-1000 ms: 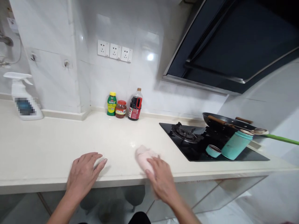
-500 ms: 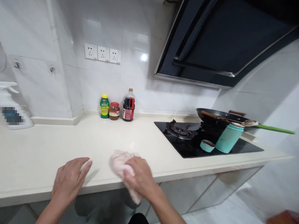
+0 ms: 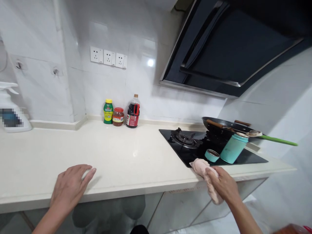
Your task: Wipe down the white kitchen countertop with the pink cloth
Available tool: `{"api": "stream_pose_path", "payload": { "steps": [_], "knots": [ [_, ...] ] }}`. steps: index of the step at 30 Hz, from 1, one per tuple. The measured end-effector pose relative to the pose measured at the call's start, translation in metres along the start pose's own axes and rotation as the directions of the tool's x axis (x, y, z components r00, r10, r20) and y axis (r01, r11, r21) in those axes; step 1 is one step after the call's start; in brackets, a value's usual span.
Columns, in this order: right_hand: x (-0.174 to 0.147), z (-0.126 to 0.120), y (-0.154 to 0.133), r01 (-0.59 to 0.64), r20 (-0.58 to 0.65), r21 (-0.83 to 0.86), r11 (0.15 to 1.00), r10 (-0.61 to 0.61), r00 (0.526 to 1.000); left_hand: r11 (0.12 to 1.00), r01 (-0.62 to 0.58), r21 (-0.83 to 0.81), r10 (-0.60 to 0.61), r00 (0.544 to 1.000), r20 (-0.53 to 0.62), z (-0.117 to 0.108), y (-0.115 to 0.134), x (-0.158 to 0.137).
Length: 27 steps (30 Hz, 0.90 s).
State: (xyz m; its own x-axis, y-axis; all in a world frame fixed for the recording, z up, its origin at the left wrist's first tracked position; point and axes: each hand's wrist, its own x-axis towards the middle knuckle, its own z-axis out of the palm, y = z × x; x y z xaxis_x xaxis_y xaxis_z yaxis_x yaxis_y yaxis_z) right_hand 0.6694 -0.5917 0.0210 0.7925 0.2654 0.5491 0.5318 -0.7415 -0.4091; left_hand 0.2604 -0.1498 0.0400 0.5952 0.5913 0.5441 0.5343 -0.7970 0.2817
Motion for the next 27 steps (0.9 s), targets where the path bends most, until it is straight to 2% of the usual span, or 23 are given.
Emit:
{"api": "stream_pose_path", "payload": {
  "steps": [3, 6, 10, 11, 15, 17, 19, 22, 24, 26, 27],
  "knots": [
    [0.002, 0.015, 0.001, 0.051, 0.011, -0.027, 0.998, -0.050, 0.999, 1.000, 0.003, 0.003, -0.003, 1.000, 0.007, 0.000, 0.002, -0.001],
    [-0.008, 0.035, -0.033, 0.174, 0.069, 0.017, 0.985, -0.174, 0.982, 1.000, 0.006, 0.014, -0.006, 1.000, 0.007, -0.001, 0.006, -0.002],
    [-0.029, 0.051, -0.126, 0.385, 0.224, 0.150, 0.911, -0.410, 0.884, 0.998, 0.004, 0.055, -0.004, 1.000, -0.007, -0.001, 0.009, -0.003],
    [-0.034, 0.053, -0.154, 0.398, 0.259, 0.179, 0.900, -0.433, 0.863, 0.998, 0.002, 0.062, -0.002, 1.000, -0.005, 0.000, 0.009, -0.003],
    [-0.058, 0.069, -0.262, 0.341, 0.339, 0.303, 0.890, -0.434, 0.835, 0.998, -0.002, 0.055, 0.002, 1.000, -0.009, 0.002, 0.007, -0.005],
    [-0.069, 0.082, -0.305, 0.357, 0.350, 0.370, 0.858, -0.485, 0.802, 0.999, -0.007, 0.044, 0.008, 1.000, -0.025, 0.005, 0.004, -0.006],
    [-0.077, 0.095, -0.336, 0.375, 0.348, 0.441, 0.815, -0.541, 0.766, 1.000, -0.013, 0.024, 0.014, 0.999, -0.045, 0.007, 0.000, -0.006],
    [-0.078, 0.106, -0.355, 0.376, 0.332, 0.563, 0.736, -0.617, 0.714, 0.999, -0.020, -0.048, 0.014, 0.993, -0.117, 0.007, -0.002, -0.008],
    [-0.075, 0.104, -0.346, 0.349, 0.312, 0.625, 0.698, -0.633, 0.708, 0.990, -0.065, -0.122, 0.044, 0.986, -0.163, 0.002, 0.006, -0.010],
    [-0.069, 0.098, -0.322, 0.318, 0.269, 0.654, 0.686, -0.604, 0.751, 0.975, -0.130, -0.182, 0.105, 0.984, -0.141, -0.004, 0.023, -0.013],
    [-0.066, 0.094, -0.305, 0.309, 0.238, 0.656, 0.689, -0.577, 0.781, 0.968, -0.156, -0.198, 0.140, 0.986, -0.091, -0.007, 0.035, -0.015]
  ]
}}
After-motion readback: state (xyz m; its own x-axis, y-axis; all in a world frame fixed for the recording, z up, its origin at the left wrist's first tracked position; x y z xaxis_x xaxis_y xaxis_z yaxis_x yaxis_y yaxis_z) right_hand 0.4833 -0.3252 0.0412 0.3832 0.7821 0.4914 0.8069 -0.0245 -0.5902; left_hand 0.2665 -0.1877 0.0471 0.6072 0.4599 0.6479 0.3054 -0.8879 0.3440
